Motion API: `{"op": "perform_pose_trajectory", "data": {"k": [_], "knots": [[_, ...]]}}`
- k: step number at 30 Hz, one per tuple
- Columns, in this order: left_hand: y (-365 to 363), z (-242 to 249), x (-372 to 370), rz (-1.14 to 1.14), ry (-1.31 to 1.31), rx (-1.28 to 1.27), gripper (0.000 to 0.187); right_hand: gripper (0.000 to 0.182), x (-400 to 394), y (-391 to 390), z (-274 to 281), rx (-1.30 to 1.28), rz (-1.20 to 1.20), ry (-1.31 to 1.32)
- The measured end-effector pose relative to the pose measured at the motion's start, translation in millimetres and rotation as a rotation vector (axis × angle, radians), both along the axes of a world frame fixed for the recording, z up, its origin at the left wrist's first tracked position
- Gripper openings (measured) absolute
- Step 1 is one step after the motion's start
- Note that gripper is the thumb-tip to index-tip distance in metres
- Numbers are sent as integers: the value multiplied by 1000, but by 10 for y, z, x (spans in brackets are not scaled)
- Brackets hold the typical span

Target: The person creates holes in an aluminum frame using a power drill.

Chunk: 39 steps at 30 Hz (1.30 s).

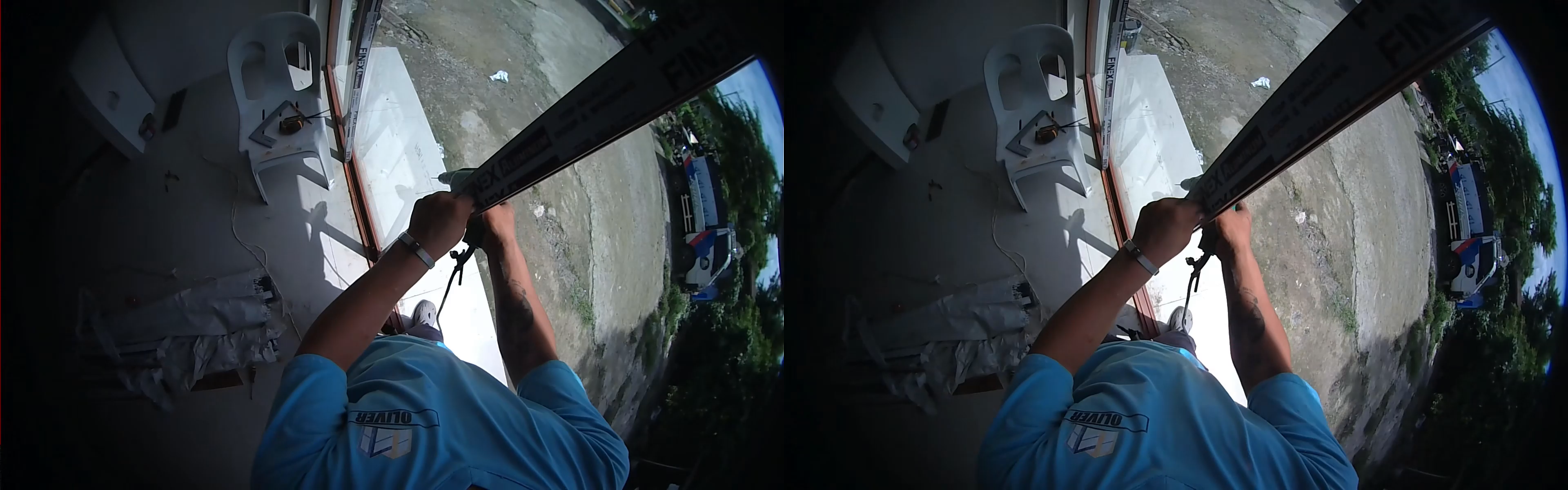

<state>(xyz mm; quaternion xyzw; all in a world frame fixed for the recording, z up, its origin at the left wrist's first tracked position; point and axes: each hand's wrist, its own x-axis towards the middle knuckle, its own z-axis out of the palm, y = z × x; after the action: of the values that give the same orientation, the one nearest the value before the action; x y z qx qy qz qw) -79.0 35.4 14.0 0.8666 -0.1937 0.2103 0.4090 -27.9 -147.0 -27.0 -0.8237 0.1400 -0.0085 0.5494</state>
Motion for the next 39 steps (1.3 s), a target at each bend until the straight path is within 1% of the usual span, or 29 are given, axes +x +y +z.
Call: {"op": "perform_pose_trajectory", "data": {"k": [1, 2, 3, 5, 6, 7, 9, 12, 15, 16, 18, 22, 24, 25, 27, 28, 29, 31, 33, 35, 36, 37, 39], "knots": [[-11, 8, -15, 7, 14, -13, 5, 54, 57, 26, 4, -321, 66, -71], [-17, 21, -38, 18, 25, -30, 4, 50, 61, 19, 55, -507, 275, -139], [-22, 15, -47, 41, 32, -31, 4, 50, 87, 33, 12, -505, 299, -137], [-30, 21, -33, 48, 71, -55, 3, 43, 210, -10, -166, -339, 377, -203], [-37, 22, -23, 49, 82, -73, 4, 41, 260, -50, -257, -319, 416, -217], [-42, 17, -29, 65, 81, -75, 4, 41, 251, -59, -274, -318, 432, -219], [-63, 14, -50, 81, 80, -80, 4, 38, 221, -96, -300, -357, 490, -319], [-120, -59, -55, 98, 57, -108, 3, 35, 192, -60, -159, -422, 515, -357], [-157, -37, -103, 134, 61, -137, 2, 34, 222, -69, -177, -479, 528, -306], [-173, -39, -107, 137, 62, -137, 2, 34, 263, -101, -262, -478, 531, -306], [-215, -54, -115, 183, 44, -153, 1, 34, 353, -177, -506, -244, 474, -279], [-332, -32, -130, 273, 92, -192, 3, 34, 201, -44, -183, -345, 488, -363], [-339, -64, -71, 344, 151, -194, 7, 35, 150, -2, -62, -490, 497, -371], [-311, -45, -107, 353, 139, -200, 7, 35, 119, 27, -52, -494, 505, -384], [-228, 39, -205, 224, 134, -261, 8, 37, 153, 67, -71, -273, 396, -331], [-205, 76, -291, 167, 88, -339, 9, 39, 153, 92, -61, -288, 359, -375], [-189, 72, -286, 180, 82, -341, 9, 39, 161, 106, -38, -287, 372, -381], [-162, 7, -307, 127, -8, -343, 11, 41, 116, 117, -17, 33, 311, -107], [-116, -31, -236, 141, -10, -294, 10, 42, 167, 97, -119, 28, 293, -135], [-60, -70, -173, 98, 2, -24, 8, 42, 223, 14, -205, 19, 270, -163], [-23, -85, -128, 66, -89, -2, 7, 44, 261, -21, -240, -66, 310, -167], [3, -66, -103, 73, -91, -1, 7, 45, 293, -44, -279, -149, 350, -171], [51, -11, -66, 38, -108, 104, 10, 47, 400, -119, -465, -162, 358, -166]]}}
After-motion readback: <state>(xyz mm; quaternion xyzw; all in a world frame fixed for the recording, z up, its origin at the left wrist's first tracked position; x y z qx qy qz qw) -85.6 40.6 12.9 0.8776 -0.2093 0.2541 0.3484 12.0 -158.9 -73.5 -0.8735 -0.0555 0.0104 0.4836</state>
